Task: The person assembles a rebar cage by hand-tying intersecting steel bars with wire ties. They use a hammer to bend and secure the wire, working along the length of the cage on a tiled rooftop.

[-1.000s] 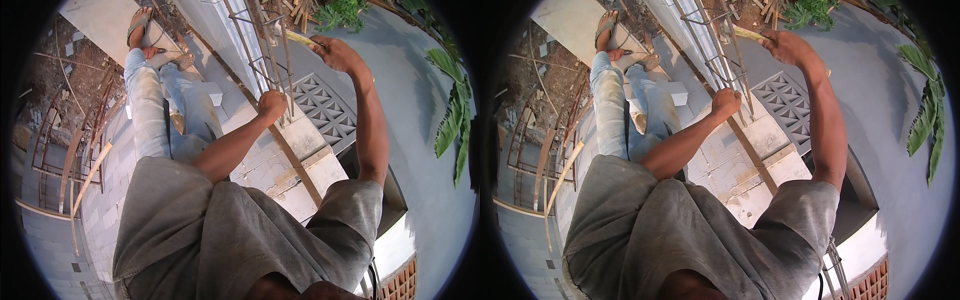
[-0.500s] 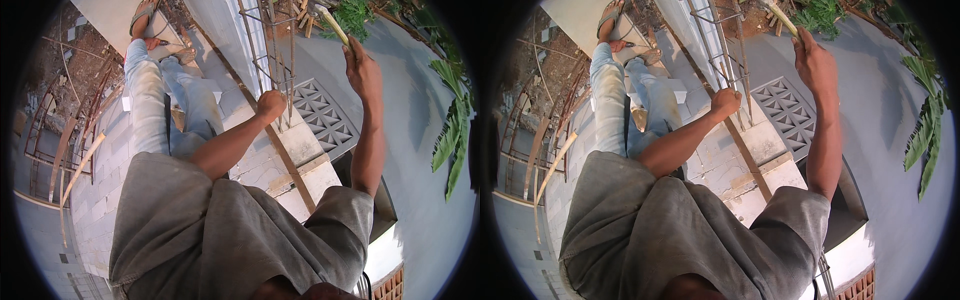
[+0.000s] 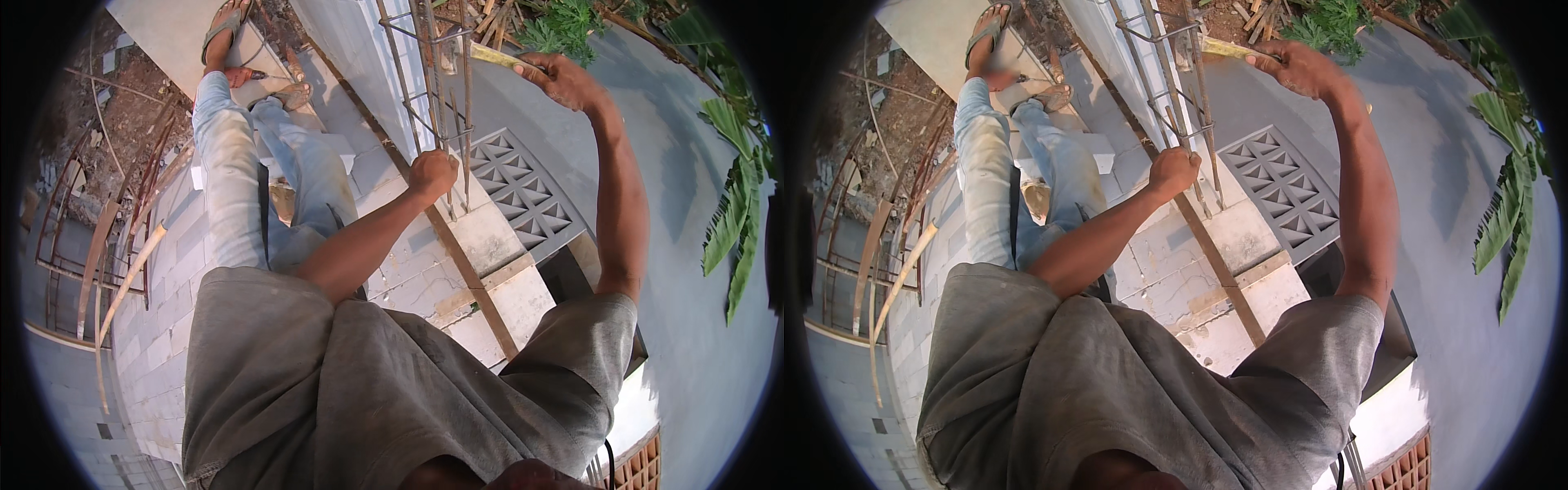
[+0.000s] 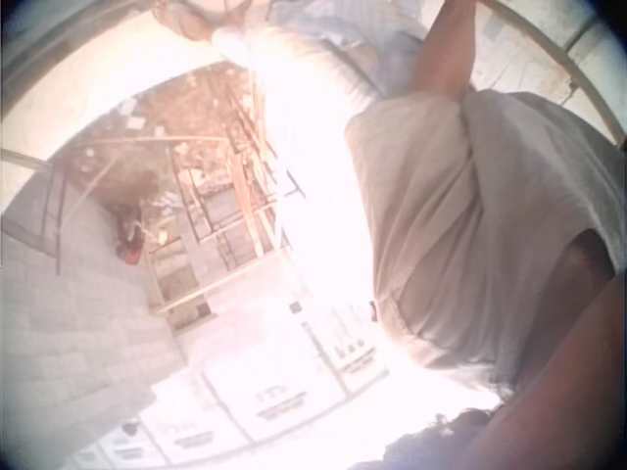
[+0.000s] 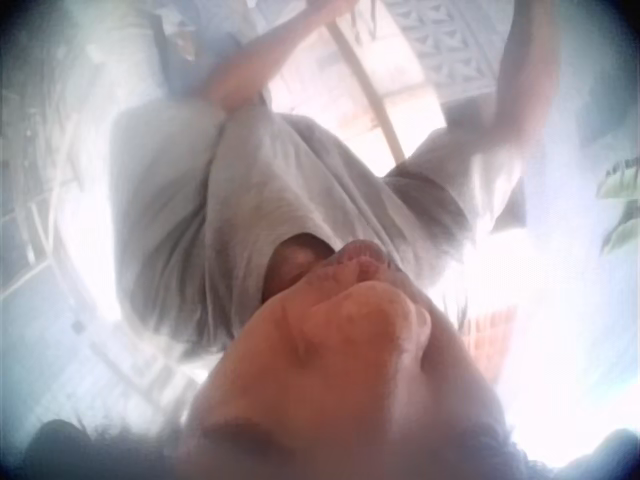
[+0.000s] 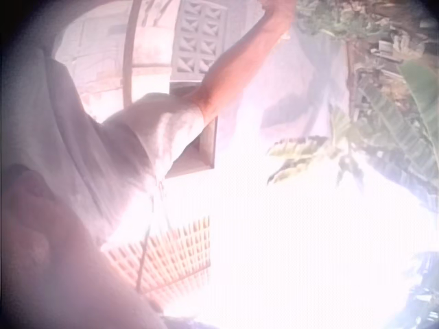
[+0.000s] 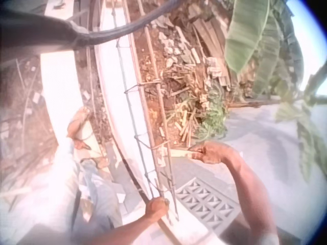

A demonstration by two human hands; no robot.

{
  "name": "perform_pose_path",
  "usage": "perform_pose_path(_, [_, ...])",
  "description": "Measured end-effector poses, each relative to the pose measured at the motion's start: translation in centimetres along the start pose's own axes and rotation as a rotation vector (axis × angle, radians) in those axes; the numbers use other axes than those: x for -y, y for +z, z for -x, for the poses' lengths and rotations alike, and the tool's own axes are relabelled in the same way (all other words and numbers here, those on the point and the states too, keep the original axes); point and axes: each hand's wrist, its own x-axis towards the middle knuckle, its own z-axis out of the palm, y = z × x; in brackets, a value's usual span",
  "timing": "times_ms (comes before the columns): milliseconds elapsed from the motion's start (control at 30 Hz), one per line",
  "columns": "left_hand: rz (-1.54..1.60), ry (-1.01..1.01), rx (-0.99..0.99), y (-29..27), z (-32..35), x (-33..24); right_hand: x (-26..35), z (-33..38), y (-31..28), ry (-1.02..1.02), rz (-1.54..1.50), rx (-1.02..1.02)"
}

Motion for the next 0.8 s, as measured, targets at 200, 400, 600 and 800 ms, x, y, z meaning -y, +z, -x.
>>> perform_pose_path(200, [0.023,0.044,0.007,-0.2,-0.1,0.1,0.5,-1.2,0.3,-0.015,0.003,0.115])
perform_pose_path(400, [0.03,0.04,0.009,-0.3,-0.1,0.1,-0.8,-0.1,2.6,-0.03,-0.027,0.115])
perform_pose_path(600, [0.01,0.053,-0.018,-0.2,0.1,0.1,-1.5,0.9,0.2,0.274,-0.376,-0.216])
perform_pose_path(800, [-0.01,0.034,-0.04,-0.4,0.0,-0.1,0.1,-0.6,-0.6,-0.082,0.086,0.025])
